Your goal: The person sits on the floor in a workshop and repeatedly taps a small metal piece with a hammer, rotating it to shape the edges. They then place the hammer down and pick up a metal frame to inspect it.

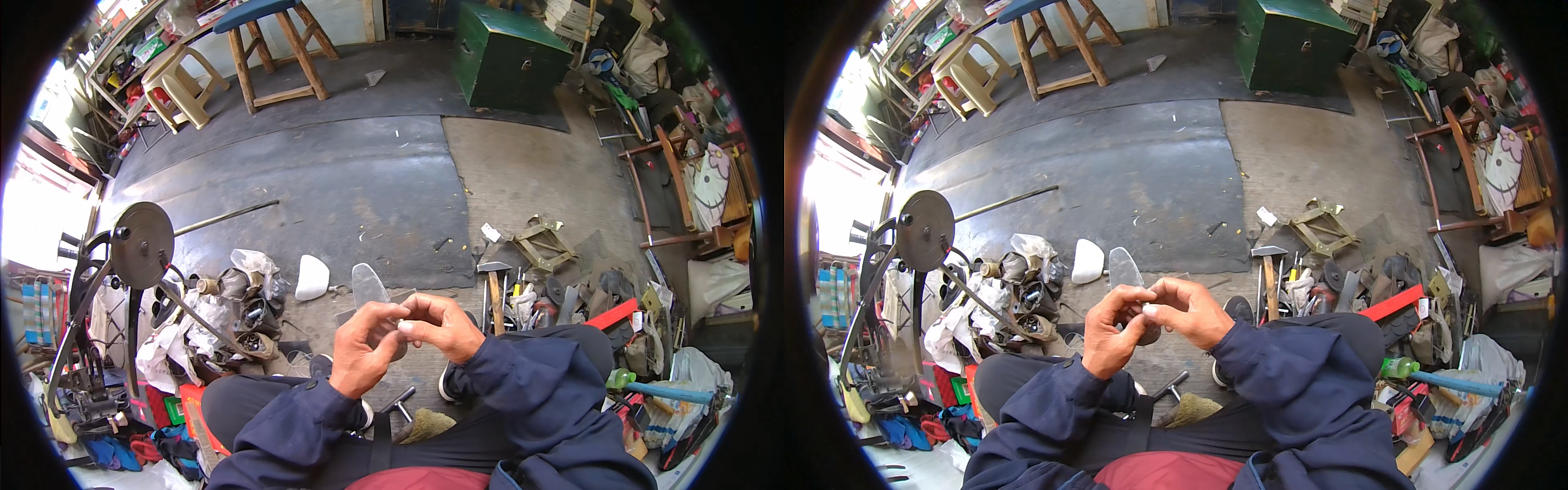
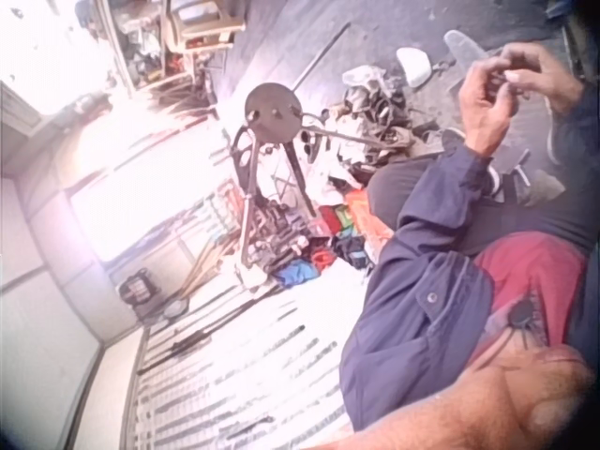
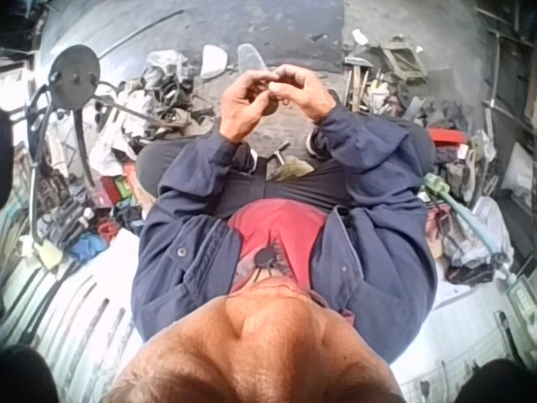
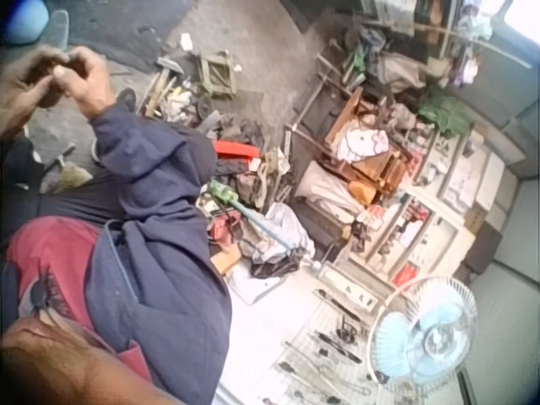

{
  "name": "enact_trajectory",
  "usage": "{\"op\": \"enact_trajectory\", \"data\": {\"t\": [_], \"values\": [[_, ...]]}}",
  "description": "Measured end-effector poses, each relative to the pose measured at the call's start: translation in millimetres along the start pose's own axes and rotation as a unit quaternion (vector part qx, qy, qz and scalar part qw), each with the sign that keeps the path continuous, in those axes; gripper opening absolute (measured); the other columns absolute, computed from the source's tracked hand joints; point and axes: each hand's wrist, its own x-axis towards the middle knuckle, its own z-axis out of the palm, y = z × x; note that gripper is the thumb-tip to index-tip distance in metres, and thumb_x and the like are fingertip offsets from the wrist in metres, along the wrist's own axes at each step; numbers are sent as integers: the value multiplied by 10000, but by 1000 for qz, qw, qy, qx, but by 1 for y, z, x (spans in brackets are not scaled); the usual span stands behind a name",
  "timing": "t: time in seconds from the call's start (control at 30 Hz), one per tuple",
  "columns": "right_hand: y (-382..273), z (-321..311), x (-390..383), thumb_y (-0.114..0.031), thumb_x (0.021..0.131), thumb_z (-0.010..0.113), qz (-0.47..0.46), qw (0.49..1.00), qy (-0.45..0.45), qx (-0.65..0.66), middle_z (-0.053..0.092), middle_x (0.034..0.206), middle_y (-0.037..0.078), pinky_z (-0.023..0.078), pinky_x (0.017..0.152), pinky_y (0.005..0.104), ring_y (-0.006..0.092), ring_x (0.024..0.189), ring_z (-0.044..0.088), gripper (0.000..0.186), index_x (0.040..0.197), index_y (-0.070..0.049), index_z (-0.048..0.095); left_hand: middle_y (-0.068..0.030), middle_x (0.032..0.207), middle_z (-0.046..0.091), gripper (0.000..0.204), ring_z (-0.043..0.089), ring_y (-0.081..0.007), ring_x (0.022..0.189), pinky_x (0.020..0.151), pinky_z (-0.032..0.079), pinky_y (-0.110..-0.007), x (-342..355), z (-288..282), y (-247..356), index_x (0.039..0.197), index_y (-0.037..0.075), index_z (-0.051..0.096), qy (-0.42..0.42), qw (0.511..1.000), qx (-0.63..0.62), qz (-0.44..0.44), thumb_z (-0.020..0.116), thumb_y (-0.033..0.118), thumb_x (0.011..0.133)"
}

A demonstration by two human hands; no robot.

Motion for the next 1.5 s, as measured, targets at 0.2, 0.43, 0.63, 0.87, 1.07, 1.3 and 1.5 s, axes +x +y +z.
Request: {"op": "enact_trajectory", "data": {"t": [0.2, 0.43, 0.63, 0.87, 1.07, 1.3, 1.5], "values": [[-1, -3, 1, -251, 1016, 579, 5, 1000, -5, 27, 633, 912, -3, 487, 700, 255, 73, 791, 587, 251, 1084, -17, 638, -13, 917, 698, 274, 658, -61, 828, 731, 513, -211, 0, 4, 7, 1192, 25, 642, -1, 993, -113, -21, 705, 10, 926], [-2, -1, 1, -249, 1013, 624, 8, 1000, 12, 22, 644, 888, 11, 483, 692, 257, 84, 780, 588, 245, 1058, -9, 639, -85, 899, 719, 255, 689, -113, 818, 672, 505, -233, -1, 3, 6, 1185, -8, 597, -10, 996, -91, -21, 634, -68, 940], [-1, 0, 2, -234, 960, 714, 13, 1000, 23, -5, 666, 924, 2, 473, 673, 255, 75, 817, 596, 237, 1066, -30, 654, -27, 849, 698, 291, 625, -56, 743, 648, 470, -203, 0, 0, -3, 1201, 25, 605, -18, 1000, 9, -23, 664, -49, 926], [-12, -18, 7, -101, 949, 679, -41, 983, 177, -37, 672, 879, 24, 503, 669, 250, 87, 715, 598, 153, 1062, 3, 682, -82, 1116, 659, 431, 627, -76, 849, 766, 497, -238, -3, 4, -4, 1293, 53, 591, 13, 999, -32, -36, 711, -44, 891], [-15, -104, 12, -117, 948, 692, -124, 915, 383, -31, 665, 854, 3, 505, 591, 227, 65, 695, 587, 173, 1087, -14, 703, -56, 1041, 675, 365, 603, -57, 793, 717, 482, -225, -5, 10, 3, 1237, 53, 627, -6, 997, -40, -63, 709, -35, 893], [38, -206, 30, -65, 853, 740, -145, 790, 534, -264, 718, 879, 57, 532, 661, 275, 110, 740, 644, 190, 1013, 28, 695, -81, 965, 709, 385, 681, -228, 869, 783, 506, -337, 1, 10, 16, 1145, 71, 678, -44, 963, 207, 169, 775, 7, 778], [102, -242, 50, -99, 791, 776, 6, 729, 536, -426, 740, 879, 142, 556, 786, 390, 285, 834, 725, 204, 945, -12, 674, -77, 1048, 718, 396, 603, -327, 1246, 1174, 248, -540, 12, 5, 7, 1102, 110, 698, -89, 942, 285, 151, 792, 88, 718]]}}
